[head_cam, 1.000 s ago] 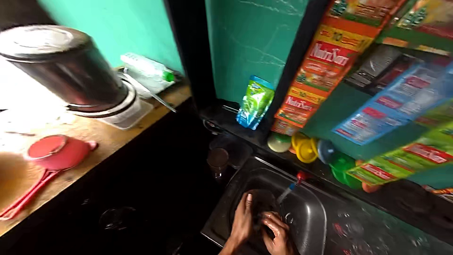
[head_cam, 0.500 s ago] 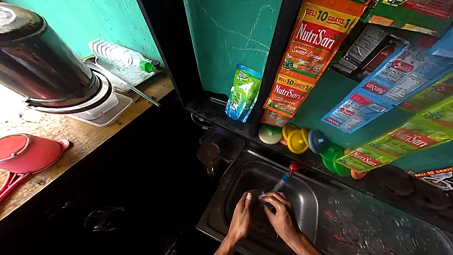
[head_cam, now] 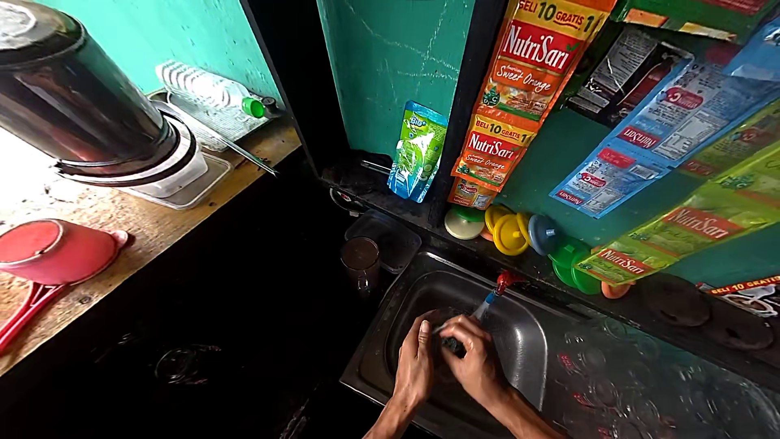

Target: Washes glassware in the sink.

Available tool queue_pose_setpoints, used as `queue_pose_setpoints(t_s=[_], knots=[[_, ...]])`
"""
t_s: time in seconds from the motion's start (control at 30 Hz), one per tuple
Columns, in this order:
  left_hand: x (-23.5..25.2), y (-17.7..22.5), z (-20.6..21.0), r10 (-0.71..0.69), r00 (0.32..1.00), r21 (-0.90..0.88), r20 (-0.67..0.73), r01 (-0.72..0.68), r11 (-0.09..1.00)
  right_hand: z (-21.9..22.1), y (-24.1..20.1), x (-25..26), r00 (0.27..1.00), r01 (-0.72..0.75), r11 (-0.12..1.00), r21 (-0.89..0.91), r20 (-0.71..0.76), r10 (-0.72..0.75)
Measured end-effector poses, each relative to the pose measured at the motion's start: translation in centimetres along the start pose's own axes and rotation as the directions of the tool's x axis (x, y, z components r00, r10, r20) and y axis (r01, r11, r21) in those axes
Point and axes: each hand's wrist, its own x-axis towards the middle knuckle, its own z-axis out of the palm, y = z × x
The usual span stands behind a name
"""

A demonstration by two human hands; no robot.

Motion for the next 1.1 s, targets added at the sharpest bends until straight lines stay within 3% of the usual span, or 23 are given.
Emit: queue_pose_setpoints(t_s=[0.17, 0.27, 0.4, 0.5, 0.67, 0.73, 0.83, 0.97, 1.1], knots=[[-0.6, 0.8, 0.2, 0.030, 0.999, 0.023, -0.035, -0.029, 0.999, -0.7, -0.2, -0.1, 0.999, -0.005, 1.000, -0.025, -0.045, 0.004], [-1.0, 1.2, -0.2, 0.077, 0.995, 0.030, -0.069, -0.075, 0.997, -0.9, -1.0, -1.6, 0.997, 0.066, 0.998, -0.007, -0.030, -0.066], [-1.2, 1.9, -0.5, 0.151, 0.986, 0.086, -0.067, -0.145, 0.986, -1.5, -0.1, -0.8, 0.983, -0.004, 0.982, -0.188, -0.184, -0.031], [-1.2, 2.7, -0.1, 0.175, 0.984, 0.087, -0.020, -0.173, 0.981, -0.3, -2.0, -0.6, 0.970, -0.003, 0.993, -0.115, -0.242, -0.025], [-0.5, 3.5, -1.0, 0.236, 0.967, 0.133, -0.096, -0.223, 0.966, 1.5, -3.5, -3.8, 0.970, 0.186, 0.982, 0.017, -0.164, -0.181], [-0.5, 3.5, -1.3, 0.252, 0.963, 0.137, -0.094, -0.238, 0.962, 0.6, -1.9, -4.0, 0.963, 0.220, 0.972, -0.079, -0.138, -0.230], [-1.0, 3.5, -1.1, 0.233, 0.970, 0.128, -0.068, -0.223, 0.966, -0.6, -0.1, -2.2, 0.956, 0.135, 0.968, -0.211, -0.229, -0.184], [-1.1, 3.5, -0.4, 0.204, 0.978, 0.155, -0.034, -0.197, 0.968, 1.0, -2.2, -1.7, 0.954, 0.125, 0.992, -0.016, -0.274, -0.125], [-0.5, 3.0, -1.2, 0.225, 0.970, 0.199, -0.089, -0.204, 0.959, 2.3, -2.2, -4.5, 0.960, 0.246, 0.966, 0.081, -0.160, -0.231]])
